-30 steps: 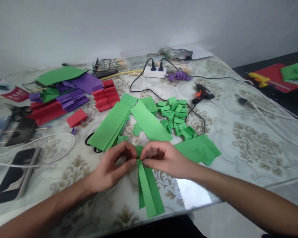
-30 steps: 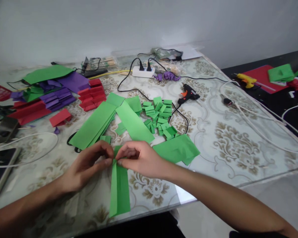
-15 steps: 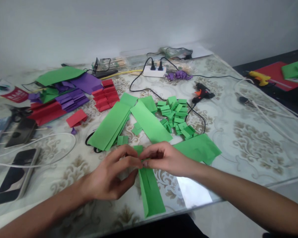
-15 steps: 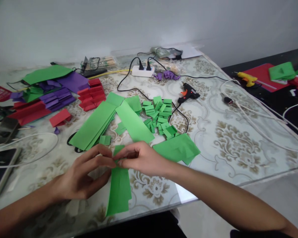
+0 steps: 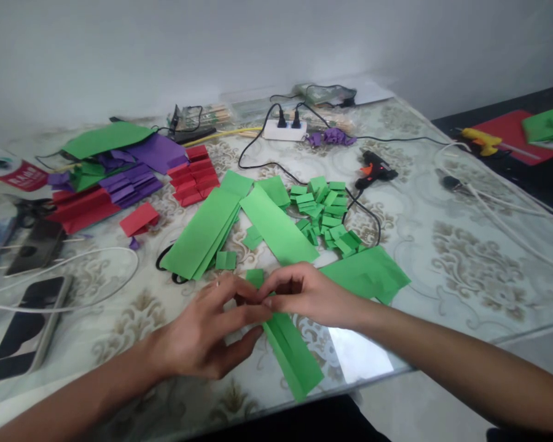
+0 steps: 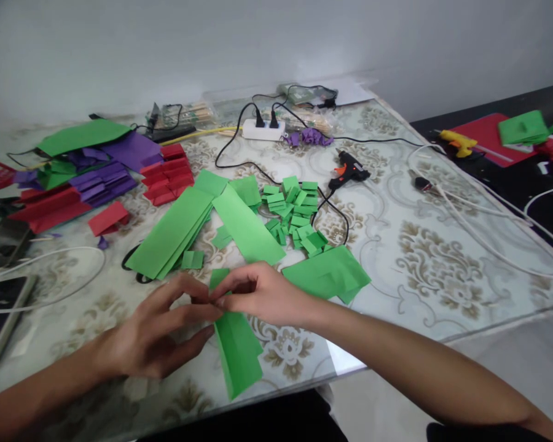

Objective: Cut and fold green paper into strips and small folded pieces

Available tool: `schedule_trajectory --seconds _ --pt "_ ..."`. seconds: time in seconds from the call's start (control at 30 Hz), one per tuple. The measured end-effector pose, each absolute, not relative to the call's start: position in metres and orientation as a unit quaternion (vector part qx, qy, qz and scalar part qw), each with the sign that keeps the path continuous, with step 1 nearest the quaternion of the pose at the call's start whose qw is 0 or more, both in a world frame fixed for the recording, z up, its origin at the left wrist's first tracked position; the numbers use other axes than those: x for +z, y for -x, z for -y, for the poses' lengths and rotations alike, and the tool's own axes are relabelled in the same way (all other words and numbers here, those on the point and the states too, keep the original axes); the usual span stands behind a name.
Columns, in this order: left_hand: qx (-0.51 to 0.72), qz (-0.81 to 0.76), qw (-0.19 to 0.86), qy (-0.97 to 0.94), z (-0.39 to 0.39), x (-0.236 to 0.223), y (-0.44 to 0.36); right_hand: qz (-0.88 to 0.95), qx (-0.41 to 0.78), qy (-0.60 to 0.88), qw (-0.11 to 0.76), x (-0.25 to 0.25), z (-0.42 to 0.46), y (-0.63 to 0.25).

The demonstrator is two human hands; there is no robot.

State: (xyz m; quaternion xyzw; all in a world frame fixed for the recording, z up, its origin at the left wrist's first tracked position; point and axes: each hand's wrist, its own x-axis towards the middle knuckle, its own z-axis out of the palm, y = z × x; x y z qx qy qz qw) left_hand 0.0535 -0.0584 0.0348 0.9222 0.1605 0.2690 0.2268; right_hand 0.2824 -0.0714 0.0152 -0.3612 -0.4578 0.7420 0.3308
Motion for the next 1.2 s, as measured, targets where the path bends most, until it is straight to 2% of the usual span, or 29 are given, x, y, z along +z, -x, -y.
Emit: schedule_trajectory --seconds 0.57,1.2 --pt "0.316 -0.191 0.124 -0.921 0.0606 0.0308 -0.0532 0.394 0.767 0.374 0.342 0.0172 0.0719 -0.2822" --pt "0.371 -0.181 0.135 -0.901 0.0615 0.0385 -0.0597 0.354 0.777 0.367 0.369 0.0224 0.0733 -0.2806"
